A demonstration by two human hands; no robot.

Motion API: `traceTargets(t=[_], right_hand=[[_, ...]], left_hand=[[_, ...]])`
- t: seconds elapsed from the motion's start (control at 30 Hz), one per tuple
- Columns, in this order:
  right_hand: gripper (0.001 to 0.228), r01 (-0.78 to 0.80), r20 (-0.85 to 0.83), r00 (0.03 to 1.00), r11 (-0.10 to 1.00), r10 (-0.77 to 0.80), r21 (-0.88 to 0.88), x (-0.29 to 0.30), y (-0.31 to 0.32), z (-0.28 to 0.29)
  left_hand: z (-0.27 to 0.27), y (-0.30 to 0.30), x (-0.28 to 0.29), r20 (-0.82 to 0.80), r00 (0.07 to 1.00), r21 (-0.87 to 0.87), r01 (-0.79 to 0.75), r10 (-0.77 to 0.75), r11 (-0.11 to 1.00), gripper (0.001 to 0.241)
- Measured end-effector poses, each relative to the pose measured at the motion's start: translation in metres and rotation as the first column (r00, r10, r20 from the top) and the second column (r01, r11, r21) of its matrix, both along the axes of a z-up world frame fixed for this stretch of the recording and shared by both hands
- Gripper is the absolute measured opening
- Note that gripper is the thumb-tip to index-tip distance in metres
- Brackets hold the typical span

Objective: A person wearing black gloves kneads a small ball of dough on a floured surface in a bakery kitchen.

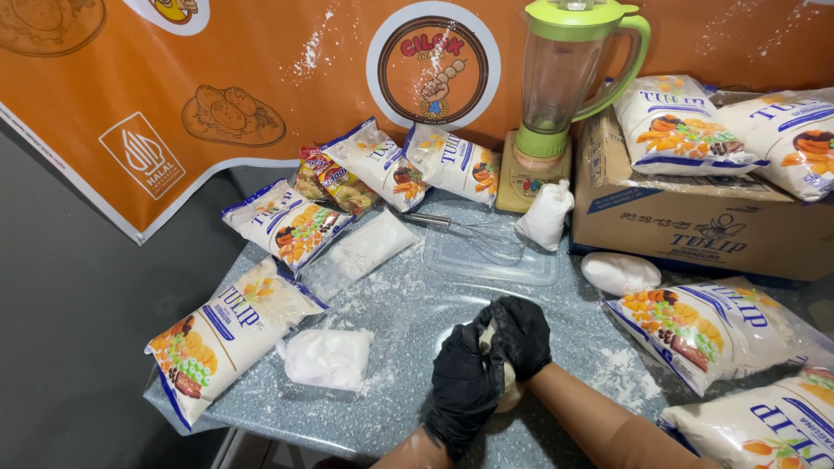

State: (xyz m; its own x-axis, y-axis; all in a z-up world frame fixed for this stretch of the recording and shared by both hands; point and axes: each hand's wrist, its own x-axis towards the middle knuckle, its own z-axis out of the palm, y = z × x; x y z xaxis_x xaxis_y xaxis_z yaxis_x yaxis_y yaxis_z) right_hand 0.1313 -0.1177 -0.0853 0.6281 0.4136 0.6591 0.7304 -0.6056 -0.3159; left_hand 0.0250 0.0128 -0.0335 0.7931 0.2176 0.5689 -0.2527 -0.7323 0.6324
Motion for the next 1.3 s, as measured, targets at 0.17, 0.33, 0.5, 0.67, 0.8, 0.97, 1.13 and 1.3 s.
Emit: traceTargets(t=[0.17,0.33,0.5,0.67,0.8,0.97,1.13,1.3], right_hand=[[0.026,-0.072,0.034,0.997,0.997,0.071,0.022,0.025,-0.001,-0.013],[0.027,-0.19,-0.296,0.62,0.505,0.727,0.842,0.007,0.014,0.034],[0.033,0.205,-0.551,0.709,0.619,0.44,0.758,-0.012,-0.025,0.063],[0.052,-0.024,-0.524,0.852,0.999,-0.001,-0.042,0.046,-0.072,-0.001],[0.072,0.567,-0.972,0.199,0.794,0.125,0.218,-0.025,-0.03,0.125],[0.053,0.451,-0.875,0.443,0.892,-0.198,0.027,-0.065,-0.04,0.125],[0.026,0.694,-0.962,0.256,0.711,-0.096,0.114,-0.143,-0.005,0.144],[0.023,0.322,-0.247,0.924,0.942,-0.291,0.094,-0.141,0.004,0.067]], left_hand=[[0.011,0.003,-0.016,0.018,0.998,0.135,0.053,-0.056,0.989,0.052],[-0.003,0.018,-0.034,0.027,0.992,-0.094,0.122,-0.12,0.988,0.053],[0.031,0.034,-0.052,0.004,0.992,-0.089,0.128,-0.128,0.988,0.078],[0.052,0.015,-0.053,0.185,0.961,-0.08,0.222,-0.204,0.972,0.067],[0.034,-0.003,-0.044,0.078,0.985,0.132,0.146,-0.157,0.981,0.074],[0.041,0.034,-0.002,0.266,0.958,0.099,0.084,-0.108,0.991,0.043],[0.038,0.063,0.036,-0.146,0.794,-0.299,0.533,-0.59,0.792,0.046],[0.076,0.055,0.037,-0.495,0.702,-0.532,0.222,-0.513,0.817,0.055]])
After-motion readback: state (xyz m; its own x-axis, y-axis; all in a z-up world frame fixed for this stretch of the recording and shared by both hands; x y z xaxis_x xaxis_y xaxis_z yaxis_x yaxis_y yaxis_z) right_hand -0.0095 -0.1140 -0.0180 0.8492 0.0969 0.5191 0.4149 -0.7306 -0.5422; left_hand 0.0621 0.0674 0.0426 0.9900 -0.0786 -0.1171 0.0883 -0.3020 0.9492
